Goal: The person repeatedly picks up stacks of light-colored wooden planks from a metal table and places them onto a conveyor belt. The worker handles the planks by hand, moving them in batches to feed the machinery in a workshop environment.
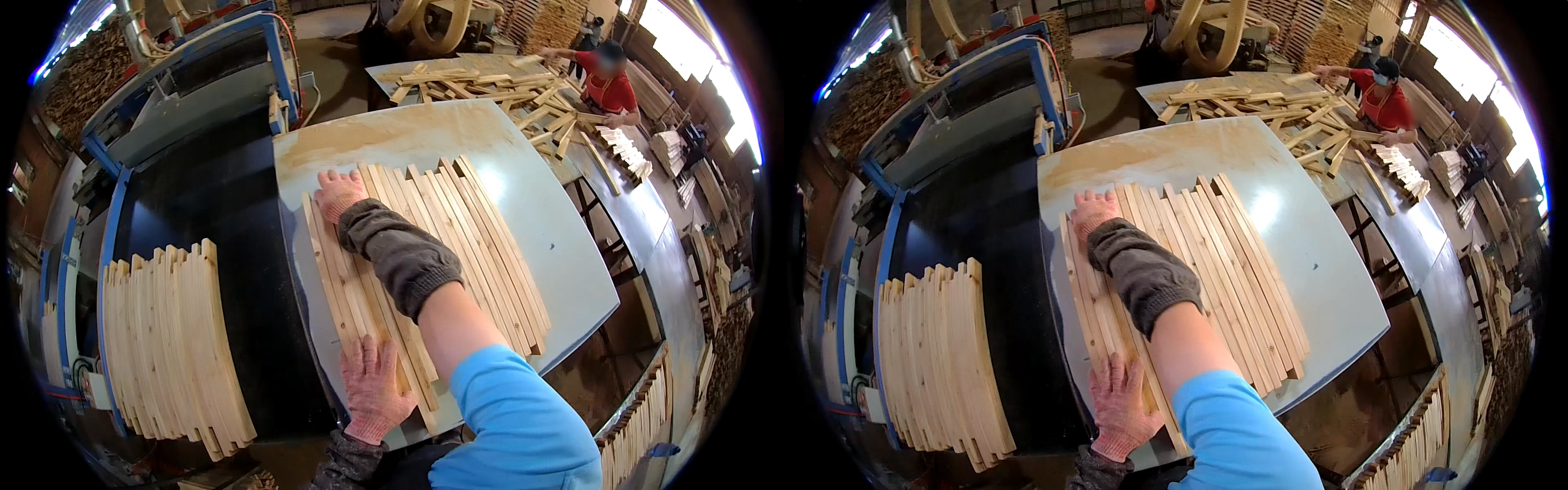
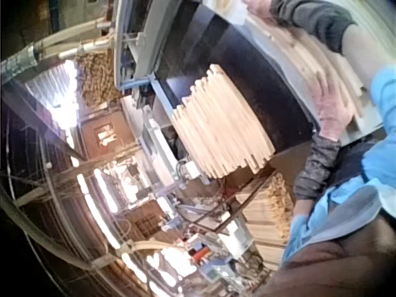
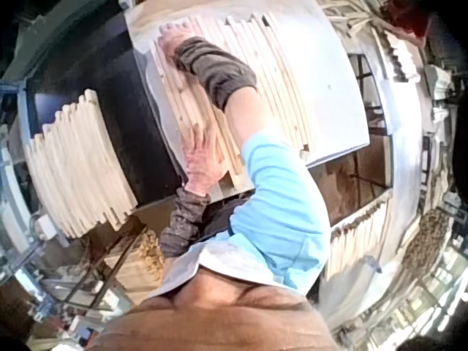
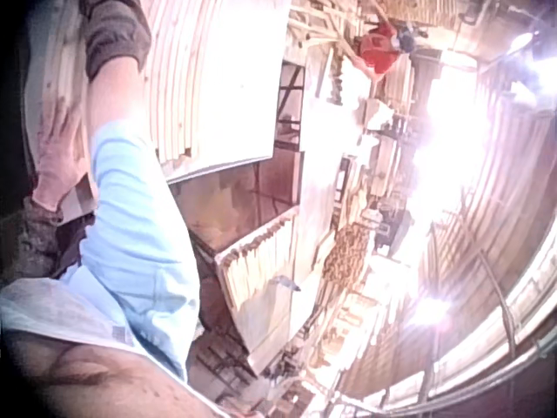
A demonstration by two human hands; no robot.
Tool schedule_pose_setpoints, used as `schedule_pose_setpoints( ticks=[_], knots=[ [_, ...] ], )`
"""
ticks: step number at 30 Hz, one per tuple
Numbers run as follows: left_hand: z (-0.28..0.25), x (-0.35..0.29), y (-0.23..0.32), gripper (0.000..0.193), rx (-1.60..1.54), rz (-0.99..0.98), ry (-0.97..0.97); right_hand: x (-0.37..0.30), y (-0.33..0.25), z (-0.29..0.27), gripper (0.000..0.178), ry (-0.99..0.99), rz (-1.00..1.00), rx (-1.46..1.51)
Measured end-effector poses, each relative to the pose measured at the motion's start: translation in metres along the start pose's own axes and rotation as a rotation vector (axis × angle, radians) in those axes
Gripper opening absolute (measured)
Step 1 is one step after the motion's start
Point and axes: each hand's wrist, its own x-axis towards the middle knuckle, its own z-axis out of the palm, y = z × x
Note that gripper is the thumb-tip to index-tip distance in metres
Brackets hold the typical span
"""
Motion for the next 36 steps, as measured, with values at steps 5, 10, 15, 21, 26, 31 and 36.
schedule_pose_setpoints(
  ticks=[5, 10, 15, 21, 26, 31, 36],
  knots=[
    [0.002, 0.006, -0.002, 0.115, -0.049, 0.008, -0.02, 0.019, -0.002, -0.031, 0.049, -0.118, 0.081, 0.074],
    [0.003, 0.003, -0.004, 0.125, -0.106, 0.065, 0.055, 0.011, -0.016, -0.084, 0.038, 0.25, 0.043, 0.277],
    [0.004, 0.003, -0.001, 0.116, -0.061, 0.271, 0.152, -0.004, -0.02, -0.166, 0.023, 0.721, -0.068, 0.616],
    [-0.009, 0.022, 0.008, 0.106, -0.711, 0.162, 0.236, -0.025, 0.004, -0.222, 0.047, 0.919, -0.093, 0.929],
    [-0.005, 0.03, -0.005, 0.078, -0.853, 0.002, 0.26, -0.105, -0.028, -0.263, 0.047, 0.635, -0.088, 1.112],
    [-0.05, 0.042, 0.03, 0.078, -0.983, 0.041, 0.033, -0.222, -0.005, -0.215, 0.048, 0.116, 0.14, 1.15],
    [-0.034, 0.033, -0.009, 0.074, -0.786, 0.054, 0.276, -0.274, 0.117, -0.245, 0.046, 0.025, 0.466, 1.065]
  ],
)
